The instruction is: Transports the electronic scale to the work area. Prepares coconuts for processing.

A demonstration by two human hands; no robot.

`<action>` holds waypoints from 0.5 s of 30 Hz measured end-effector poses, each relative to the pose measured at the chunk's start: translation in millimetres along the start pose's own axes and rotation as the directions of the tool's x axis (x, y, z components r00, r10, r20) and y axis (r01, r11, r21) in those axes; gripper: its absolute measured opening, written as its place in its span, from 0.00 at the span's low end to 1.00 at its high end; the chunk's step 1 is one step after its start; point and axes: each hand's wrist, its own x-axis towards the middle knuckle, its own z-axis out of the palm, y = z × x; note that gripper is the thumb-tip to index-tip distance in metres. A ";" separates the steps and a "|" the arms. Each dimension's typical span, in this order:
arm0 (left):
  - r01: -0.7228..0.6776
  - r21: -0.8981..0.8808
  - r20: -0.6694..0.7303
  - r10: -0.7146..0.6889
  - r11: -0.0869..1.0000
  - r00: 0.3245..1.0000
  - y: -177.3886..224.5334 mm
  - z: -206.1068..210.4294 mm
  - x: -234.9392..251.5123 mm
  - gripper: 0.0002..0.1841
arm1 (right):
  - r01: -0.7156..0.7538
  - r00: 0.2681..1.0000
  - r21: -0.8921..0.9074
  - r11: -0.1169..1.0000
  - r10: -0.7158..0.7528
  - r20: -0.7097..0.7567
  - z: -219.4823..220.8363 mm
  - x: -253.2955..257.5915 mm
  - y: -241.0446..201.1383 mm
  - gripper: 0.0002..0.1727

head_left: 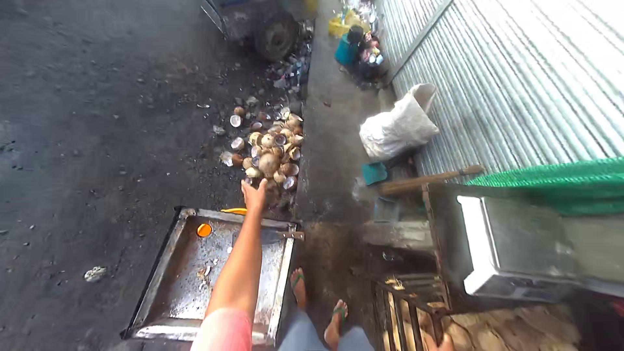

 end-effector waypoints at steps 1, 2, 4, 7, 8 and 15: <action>-0.065 -0.003 0.049 0.065 0.998 0.997 1.9 10.1 -15.1 0.51 | -0.053 0.995 0.025 0.998 0.051 0.086 -14.3 2.7 12.5 0.36; -0.120 -0.008 0.113 0.120 0.993 0.986 1.0 19.1 -34.9 0.48 | -0.088 0.992 0.046 0.995 0.083 0.093 -16.8 3.4 19.7 0.37; -0.170 -0.038 0.271 0.174 0.985 0.947 -15.2 39.6 -82.9 0.45 | -0.108 0.992 0.041 0.993 0.104 0.075 -17.5 4.2 22.4 0.36; -0.115 -0.039 0.478 0.120 0.993 0.870 -74.8 74.6 -166.2 0.42 | -0.093 0.992 0.078 0.993 0.086 0.090 -24.0 5.1 20.7 0.33; -0.093 -0.013 0.529 0.086 0.996 0.845 -95.3 80.0 -199.8 0.41 | -0.086 0.991 0.106 0.991 0.074 0.109 -27.3 3.4 18.7 0.33; -0.072 0.181 0.842 -0.116 0.981 0.527 -167.7 101.4 -440.5 0.33 | -0.091 0.978 0.341 0.936 0.020 0.206 -53.3 -2.5 38.7 0.32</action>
